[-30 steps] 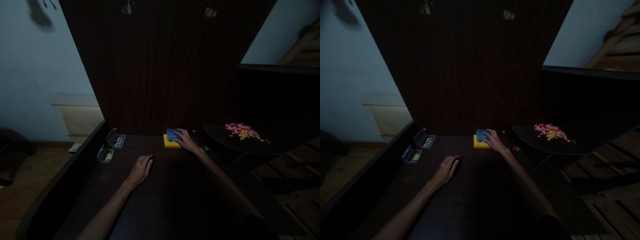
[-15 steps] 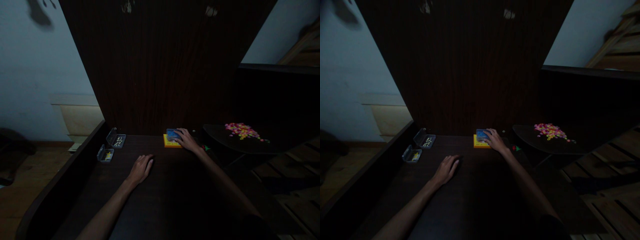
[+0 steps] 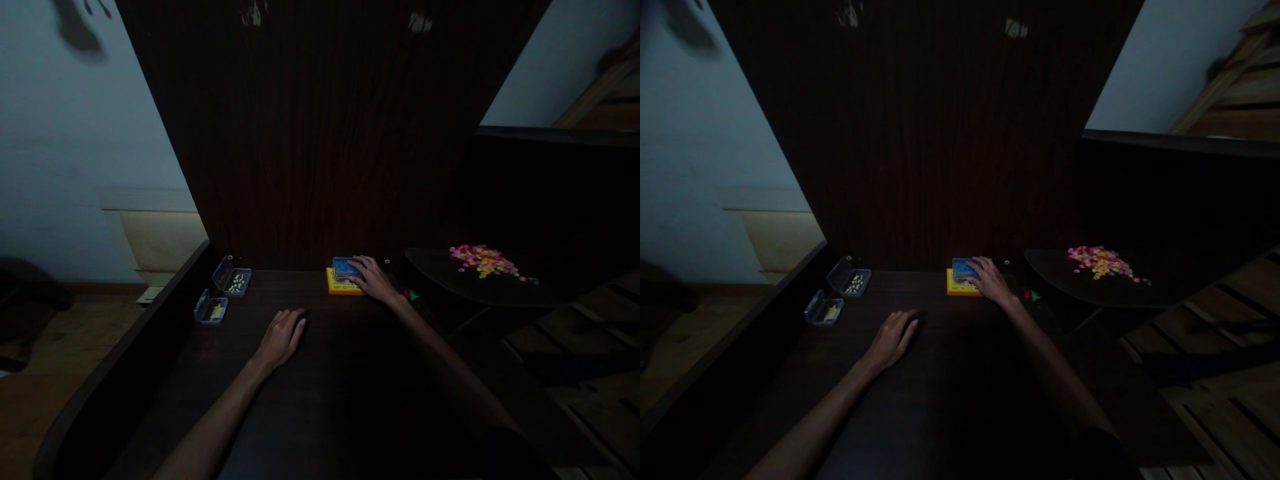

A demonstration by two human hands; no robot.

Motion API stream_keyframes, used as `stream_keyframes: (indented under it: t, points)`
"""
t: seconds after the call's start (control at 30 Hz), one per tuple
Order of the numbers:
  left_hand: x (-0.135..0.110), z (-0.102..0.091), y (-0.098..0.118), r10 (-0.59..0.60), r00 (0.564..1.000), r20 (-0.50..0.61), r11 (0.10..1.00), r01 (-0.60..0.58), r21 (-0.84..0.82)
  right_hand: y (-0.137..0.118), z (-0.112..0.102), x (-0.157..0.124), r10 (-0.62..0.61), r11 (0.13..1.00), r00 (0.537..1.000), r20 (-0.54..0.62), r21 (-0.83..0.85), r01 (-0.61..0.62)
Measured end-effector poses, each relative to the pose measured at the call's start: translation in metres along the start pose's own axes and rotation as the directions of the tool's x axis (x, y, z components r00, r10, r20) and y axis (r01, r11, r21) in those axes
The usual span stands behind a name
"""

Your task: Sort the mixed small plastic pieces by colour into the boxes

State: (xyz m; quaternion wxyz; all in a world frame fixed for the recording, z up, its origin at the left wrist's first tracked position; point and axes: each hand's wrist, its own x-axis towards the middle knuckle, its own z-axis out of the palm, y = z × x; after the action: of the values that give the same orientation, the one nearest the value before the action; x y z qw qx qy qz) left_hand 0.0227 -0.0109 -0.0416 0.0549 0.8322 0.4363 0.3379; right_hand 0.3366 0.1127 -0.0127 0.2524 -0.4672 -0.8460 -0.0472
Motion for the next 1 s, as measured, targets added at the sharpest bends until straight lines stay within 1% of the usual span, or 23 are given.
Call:
stream_keyframes:
  t: [0.37, 1.0]
  points:
    - [-0.0001, -0.0005, 0.0012, -0.013, 1.0, 0.024, 1.0, 0.013, -0.002, -0.0016, -0.001, 0.0011, -0.001, 1.0, 1.0, 0.009, 0.009, 0.001]
    - [0.0008, -0.0006, 0.0016, -0.014, 1.0, 0.021, 1.0, 0.013, 0.026, -0.0055, -0.0049, -0.0004, 0.01, 1.0, 1.0, 0.02, 0.005, -0.01]
